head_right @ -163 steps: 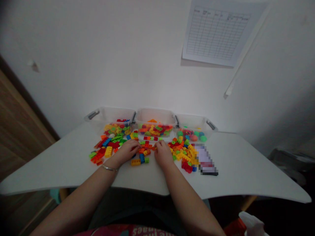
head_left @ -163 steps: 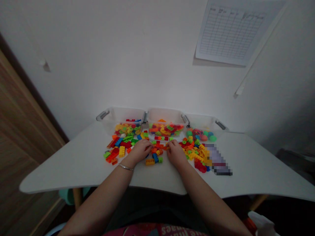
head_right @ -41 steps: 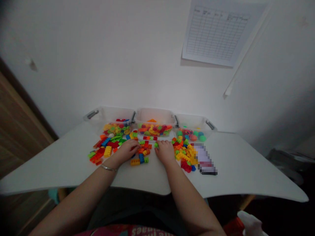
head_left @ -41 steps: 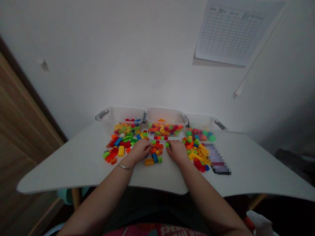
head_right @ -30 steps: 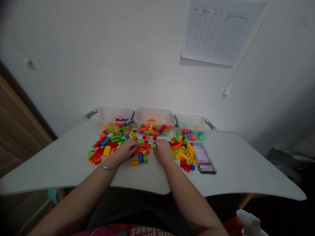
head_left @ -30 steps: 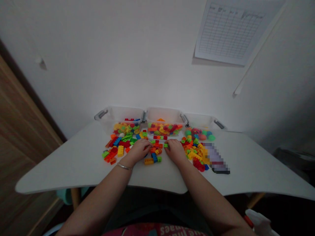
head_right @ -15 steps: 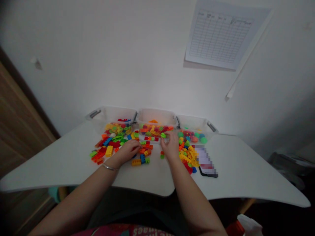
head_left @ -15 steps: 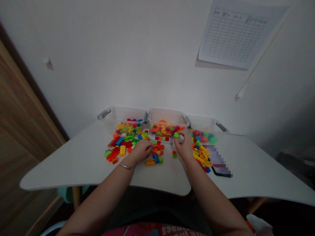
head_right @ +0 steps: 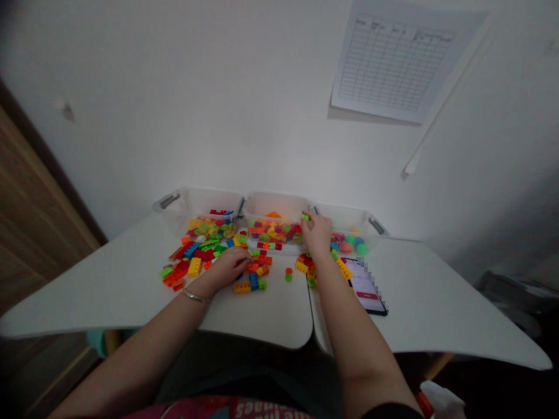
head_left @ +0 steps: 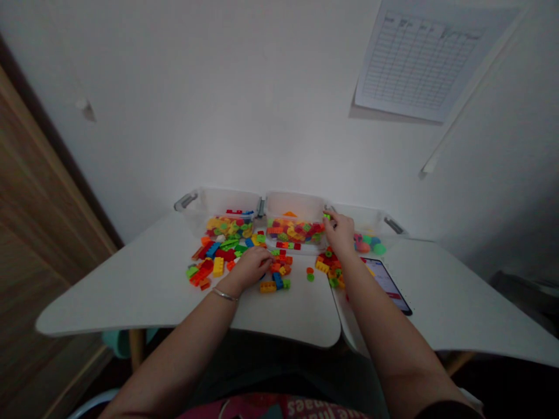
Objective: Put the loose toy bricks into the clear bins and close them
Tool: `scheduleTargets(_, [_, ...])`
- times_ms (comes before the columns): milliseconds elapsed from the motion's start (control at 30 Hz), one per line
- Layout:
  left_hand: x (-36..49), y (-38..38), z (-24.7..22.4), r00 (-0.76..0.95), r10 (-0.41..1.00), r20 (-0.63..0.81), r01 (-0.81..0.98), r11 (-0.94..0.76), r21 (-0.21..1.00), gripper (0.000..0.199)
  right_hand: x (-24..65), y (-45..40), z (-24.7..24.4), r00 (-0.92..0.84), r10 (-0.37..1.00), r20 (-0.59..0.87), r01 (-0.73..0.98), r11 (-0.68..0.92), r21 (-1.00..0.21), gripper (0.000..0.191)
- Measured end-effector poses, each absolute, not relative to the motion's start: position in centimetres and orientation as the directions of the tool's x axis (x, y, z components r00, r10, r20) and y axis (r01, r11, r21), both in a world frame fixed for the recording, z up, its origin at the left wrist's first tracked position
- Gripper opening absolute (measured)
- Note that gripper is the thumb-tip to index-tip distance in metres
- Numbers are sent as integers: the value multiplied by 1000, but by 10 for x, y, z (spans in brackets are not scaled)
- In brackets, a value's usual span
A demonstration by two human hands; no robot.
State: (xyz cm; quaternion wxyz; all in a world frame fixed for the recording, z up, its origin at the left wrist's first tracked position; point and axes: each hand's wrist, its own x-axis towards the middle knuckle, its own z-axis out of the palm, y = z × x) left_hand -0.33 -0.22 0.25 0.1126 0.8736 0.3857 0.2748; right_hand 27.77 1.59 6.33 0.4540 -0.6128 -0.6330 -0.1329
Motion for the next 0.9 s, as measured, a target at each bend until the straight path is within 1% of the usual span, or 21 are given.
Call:
scheduleTargets(100, [-3, -3, 3, 554, 738, 385, 619, -674, 403, 19, 276, 19, 57, 122, 662, 739, 933, 178, -313, 37])
scheduleTargets(200, [-3, -3, 3, 552, 737, 390, 617, -676, 403, 19, 276, 22, 53, 81, 667, 741, 948, 177, -264, 38])
scheduleTargets(333, [-3, -3, 3, 553, 729, 403, 607, -685, 403, 20, 277, 22, 49, 45, 673, 738, 952, 194, -236, 38])
scheduleTargets(433, [-3, -2, 2, 556, 734, 391, 611, -679, 406, 20, 278, 23, 49, 13, 679, 734, 949, 222, -222, 43])
scheduleTargets(500, [-3, -2, 2, 553, 738, 387, 612, -675, 412, 20, 280, 24, 49, 6, 682, 732, 937, 251, -242, 47])
scheduleTargets(633, [-4, -3, 2, 555, 733, 394, 605, -680, 413, 20, 282, 25, 51, 45, 672, 739, 862, 348, -368, 56])
scheduleTargets(733, [-4, -4, 3, 542, 734, 408, 613, -678, 406, 19, 276, 14, 52, 131, 603, 787, 802, 401, -442, 60])
scheduleTargets(833, [-3, -4, 3, 554, 725, 409, 611, -688, 390, 19, 258, -5, 51, 222, 516, 827, 786, 407, -465, 56])
scheduleTargets(900, [-3, -4, 3, 563, 718, 409, 612, -695, 377, 20, 242, -18, 47, 169, 542, 823, 791, 424, -441, 44])
